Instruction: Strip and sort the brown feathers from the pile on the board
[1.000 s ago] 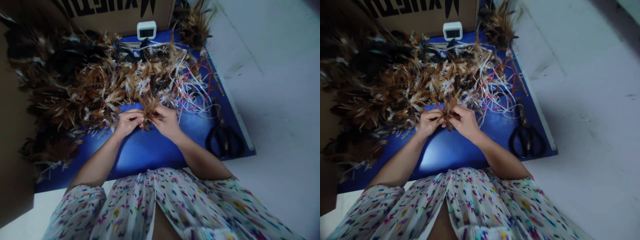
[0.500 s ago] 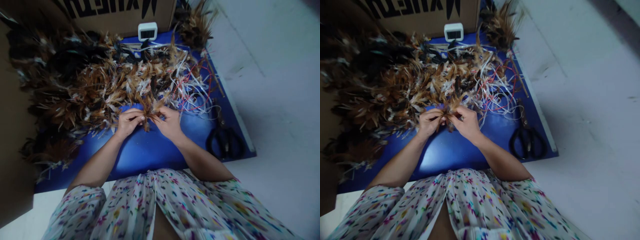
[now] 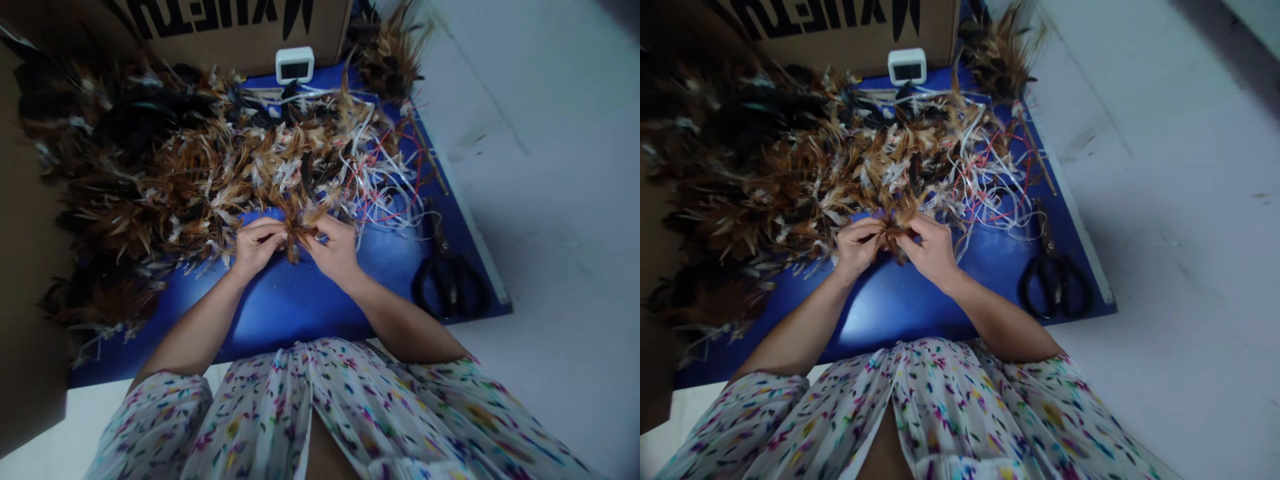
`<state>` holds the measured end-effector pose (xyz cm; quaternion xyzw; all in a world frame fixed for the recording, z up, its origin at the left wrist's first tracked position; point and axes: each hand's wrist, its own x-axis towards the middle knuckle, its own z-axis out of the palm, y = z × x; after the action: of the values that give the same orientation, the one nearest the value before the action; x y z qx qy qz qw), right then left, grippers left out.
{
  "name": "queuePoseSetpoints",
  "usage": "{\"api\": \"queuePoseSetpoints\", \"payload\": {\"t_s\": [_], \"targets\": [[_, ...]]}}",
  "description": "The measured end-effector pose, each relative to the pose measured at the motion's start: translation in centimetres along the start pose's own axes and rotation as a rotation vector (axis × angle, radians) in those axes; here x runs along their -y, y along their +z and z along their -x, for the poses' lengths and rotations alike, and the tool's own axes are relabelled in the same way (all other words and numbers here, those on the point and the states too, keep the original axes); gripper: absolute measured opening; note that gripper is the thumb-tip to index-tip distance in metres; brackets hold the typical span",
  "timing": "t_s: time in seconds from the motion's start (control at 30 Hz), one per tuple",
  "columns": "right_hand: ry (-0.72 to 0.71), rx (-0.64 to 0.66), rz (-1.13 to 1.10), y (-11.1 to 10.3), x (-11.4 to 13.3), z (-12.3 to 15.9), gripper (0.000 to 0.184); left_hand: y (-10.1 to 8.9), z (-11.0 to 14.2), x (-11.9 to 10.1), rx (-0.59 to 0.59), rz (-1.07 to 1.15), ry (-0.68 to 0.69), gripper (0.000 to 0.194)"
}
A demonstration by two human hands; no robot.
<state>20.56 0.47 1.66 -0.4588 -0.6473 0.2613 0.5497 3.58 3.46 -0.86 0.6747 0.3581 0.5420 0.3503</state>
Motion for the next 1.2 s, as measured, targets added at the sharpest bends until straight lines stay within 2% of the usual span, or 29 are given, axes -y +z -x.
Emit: {"api": "queuePoseSetpoints", "payload": {"t_s": [0.23,0.5,0.63,0.8,1.03,1.2], "targets": [[0.040,-0.006,-0.006,0.2,-0.1,0.0,0.011,-0.1,0.0,-0.1,-0.020,-0.077,0.002,0.026],[0.087,0.024,-0.035,0.3,-0.3,0.1,0.015,-0.5,-0.1,-0.1,-0.009,-0.180,0.114,0.020],[0.071,0.080,-0.053,0.3,-0.5,0.3,0.020,-0.6,-0.2,0.0,0.011,-0.199,0.091,0.019],[0.010,0.102,-0.011,-0.1,-0.4,0.2,0.016,-0.5,-0.2,0.1,-0.021,-0.175,0.077,0.020],[0.018,0.089,0.131,-1.4,0.0,-0.5,0.014,-0.6,-0.4,0.1,-0.093,-0.096,0.050,0.028],[0.005,0.050,0.168,-2.1,-0.4,-0.7,0.020,-0.8,-0.3,0.7,-0.096,0.011,-0.057,0.032]]}}
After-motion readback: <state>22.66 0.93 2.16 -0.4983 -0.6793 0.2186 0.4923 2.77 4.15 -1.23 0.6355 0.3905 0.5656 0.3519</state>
